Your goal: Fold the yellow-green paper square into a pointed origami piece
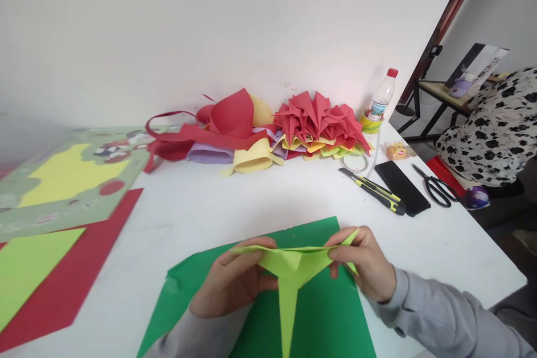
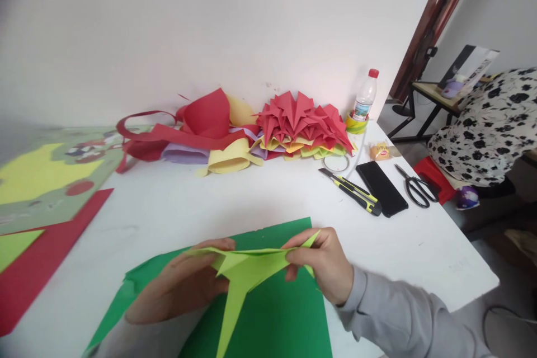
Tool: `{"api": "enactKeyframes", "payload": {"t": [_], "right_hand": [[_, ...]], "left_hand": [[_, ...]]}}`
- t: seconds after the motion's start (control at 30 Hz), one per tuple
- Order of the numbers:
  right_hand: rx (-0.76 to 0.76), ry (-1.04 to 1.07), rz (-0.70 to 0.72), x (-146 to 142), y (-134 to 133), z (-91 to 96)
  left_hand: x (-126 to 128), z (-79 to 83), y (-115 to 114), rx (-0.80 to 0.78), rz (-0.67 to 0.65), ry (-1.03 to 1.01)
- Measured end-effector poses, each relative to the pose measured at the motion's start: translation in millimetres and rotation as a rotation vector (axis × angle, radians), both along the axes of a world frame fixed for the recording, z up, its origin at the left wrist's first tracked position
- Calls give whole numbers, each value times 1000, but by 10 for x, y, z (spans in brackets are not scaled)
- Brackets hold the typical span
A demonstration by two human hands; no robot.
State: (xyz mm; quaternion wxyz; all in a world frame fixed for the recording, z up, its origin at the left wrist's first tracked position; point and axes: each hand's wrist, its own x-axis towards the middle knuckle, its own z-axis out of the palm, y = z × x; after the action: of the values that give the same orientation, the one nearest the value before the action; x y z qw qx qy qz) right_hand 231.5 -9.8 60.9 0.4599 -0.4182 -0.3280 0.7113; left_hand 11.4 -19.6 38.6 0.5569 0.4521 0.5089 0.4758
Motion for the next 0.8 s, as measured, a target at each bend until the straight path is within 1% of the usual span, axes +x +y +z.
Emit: {"api": "enactKeyframes", "payload": {"t": [0.07, 0.1, 0.13, 0.2, 0.27, 0.37, 0.43, 0.47, 0.53, 0.57, 0.6, 0.67, 0.8], "right_hand": [[-78, -16, -1, 39, 54, 6], [-104, -37, 4, 58, 81, 4], [-120, -65, 18, 77, 106, -2], [-124, -135, 60, 110, 151, -26], [-110, -223, 129, 138, 185, -61], [-30, -418, 231, 179, 218, -114], [111, -608, 264, 208, 231, -139], [228, -710, 257, 222, 235, -148], [530, -907, 221, 244, 241, -163], [685, -992, 200, 252, 243, -170], [822, -1064, 188, 256, 244, -177], [1015, -1165, 193, 256, 247, -194], [1246, -1210, 214, 230, 251, -202]], "left_hand": [[-14, 69, 47, -138, 12, -98], [-25, 92, 69, -163, -1, -90], [-41, 104, 92, -144, -26, -32], [-94, 85, 140, -6, -109, 167], [-164, 24, 185, 188, -196, 396], [-255, -88, 229, 369, -233, 538], [-282, -153, 234, 549, -260, 619], [-286, -182, 232, 659, -279, 673], [-279, -232, 222, 857, -298, 792], [-272, -253, 218, 916, -291, 847], [-266, -268, 215, 956, -275, 902], [-258, -283, 215, 997, -244, 993], [-274, -249, 233, 1042, -254, 1047]]}}
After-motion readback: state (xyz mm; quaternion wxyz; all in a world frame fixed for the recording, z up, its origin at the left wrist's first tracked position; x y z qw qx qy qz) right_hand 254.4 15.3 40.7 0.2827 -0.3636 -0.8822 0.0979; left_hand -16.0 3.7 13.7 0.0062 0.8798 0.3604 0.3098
